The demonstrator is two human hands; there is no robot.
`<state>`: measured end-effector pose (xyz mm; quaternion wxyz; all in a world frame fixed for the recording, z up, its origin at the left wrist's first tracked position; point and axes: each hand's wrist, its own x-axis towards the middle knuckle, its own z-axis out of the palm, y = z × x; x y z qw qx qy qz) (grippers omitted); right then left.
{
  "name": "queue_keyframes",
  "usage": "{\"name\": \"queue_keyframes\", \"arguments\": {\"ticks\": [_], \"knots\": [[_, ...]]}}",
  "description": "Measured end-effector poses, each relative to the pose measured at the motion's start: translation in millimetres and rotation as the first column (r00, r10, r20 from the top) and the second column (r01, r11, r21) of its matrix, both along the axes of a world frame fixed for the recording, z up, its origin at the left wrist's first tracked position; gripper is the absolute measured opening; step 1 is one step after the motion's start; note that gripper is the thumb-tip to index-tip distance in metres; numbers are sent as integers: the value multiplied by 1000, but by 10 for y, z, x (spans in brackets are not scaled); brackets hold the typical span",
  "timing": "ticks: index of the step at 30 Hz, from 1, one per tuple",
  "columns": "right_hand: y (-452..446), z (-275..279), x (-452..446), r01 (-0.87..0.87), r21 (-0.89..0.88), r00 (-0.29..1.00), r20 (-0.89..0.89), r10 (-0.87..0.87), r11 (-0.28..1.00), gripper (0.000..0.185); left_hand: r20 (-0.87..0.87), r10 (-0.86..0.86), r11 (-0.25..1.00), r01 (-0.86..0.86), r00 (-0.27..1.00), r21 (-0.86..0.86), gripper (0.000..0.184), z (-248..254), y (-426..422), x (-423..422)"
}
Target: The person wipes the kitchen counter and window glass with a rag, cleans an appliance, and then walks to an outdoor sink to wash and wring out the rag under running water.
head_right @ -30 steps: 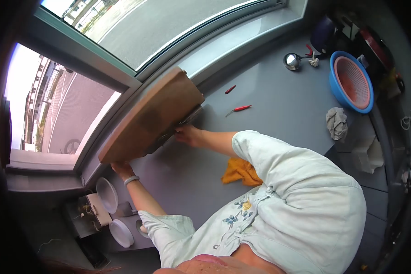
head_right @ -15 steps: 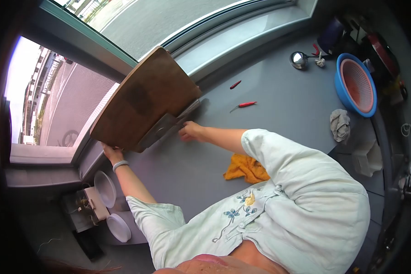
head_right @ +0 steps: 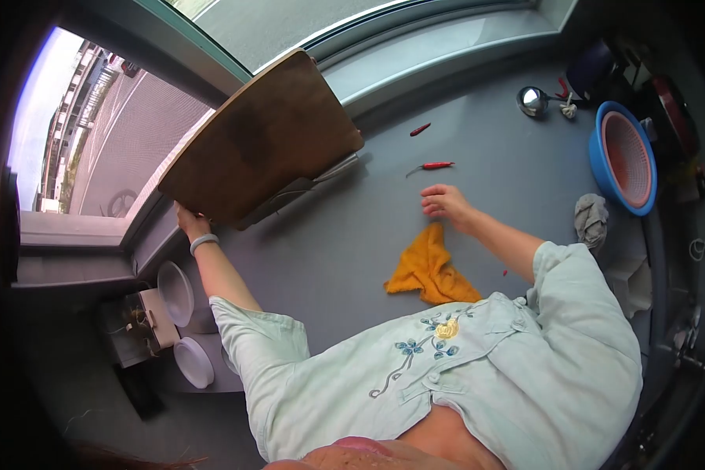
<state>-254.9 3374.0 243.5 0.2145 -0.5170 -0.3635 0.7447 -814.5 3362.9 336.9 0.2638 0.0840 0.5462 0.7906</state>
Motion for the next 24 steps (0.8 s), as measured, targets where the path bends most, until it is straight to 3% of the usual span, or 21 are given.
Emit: {"name": "queue_keyframes", "arguments": {"ticks": [4,6,8,9,10,11,12,13,14,15,16,17,18,19,21,22,24], "knots": [[-136,-95,419,80,99,992,91,-89,992,24,-125,70,970,-97,990,-221,40,3,-55,34],[-233,-22,632,126,156,977,151,-149,980,24,-122,-90,967,57,988,-247,55,-143,-55,-150],[-296,-12,949,159,214,957,208,-204,964,24,-78,-82,967,60,994,-248,59,-42,-83,2],[-315,-81,1116,139,373,937,250,-243,917,24,-140,-121,988,105,983,-111,59,-107,-69,-52],[-349,-110,1266,97,518,916,288,-280,850,24,-138,-66,992,50,988,-117,56,-24,-104,103],[-388,-22,1414,-4,654,804,452,-386,757,28,-153,-79,987,56,985,-151,53,-194,-123,-181],[-398,14,1617,-101,719,709,537,-458,688,29,-191,24,988,-52,981,-147,50,-267,-140,-254],[-404,41,1848,-212,757,601,599,-529,618,29,-260,251,961,-271,932,-45,48,-288,-104,-141],[-430,75,2068,-323,735,446,674,-589,596,33,-258,237,965,-257,936,-45,48,-295,-118,-45],[-479,96,2260,-429,689,279,717,-639,585,36,-404,377,887,-451,833,-103,47,-308,-188,15],[-527,108,2396,-423,689,272,716,-643,588,36,-547,478,766,-631,687,-123,47,-310,-242,121],[-584,112,2516,-427,631,91,742,-664,647,39,-547,472,772,-624,692,-123,47,-342,-298,253],[-639,116,2652,-416,574,-93,745,-661,705,42,-681,433,711,-688,590,-144,47,-373,-375,450],[-681,-44,2841,-410,575,-98,744,-660,708,42,-798,372,644,-751,475,-147,46,-395,-464,676],[-737,-575,3200,-302,601,-57,763,-643,740,44,-803,253,770,-615,540,-171,41,-352,-591,1373],[-758,-607,3235,-299,602,-63,762,-645,740,44,-800,114,854,-470,590,-225,31,-392,-668,1662],[-738,-648,3217,-235,579,-5,803,-596,781,42,-784,-87,886,-312,615,-343,27,-580,-815,2225]]}}
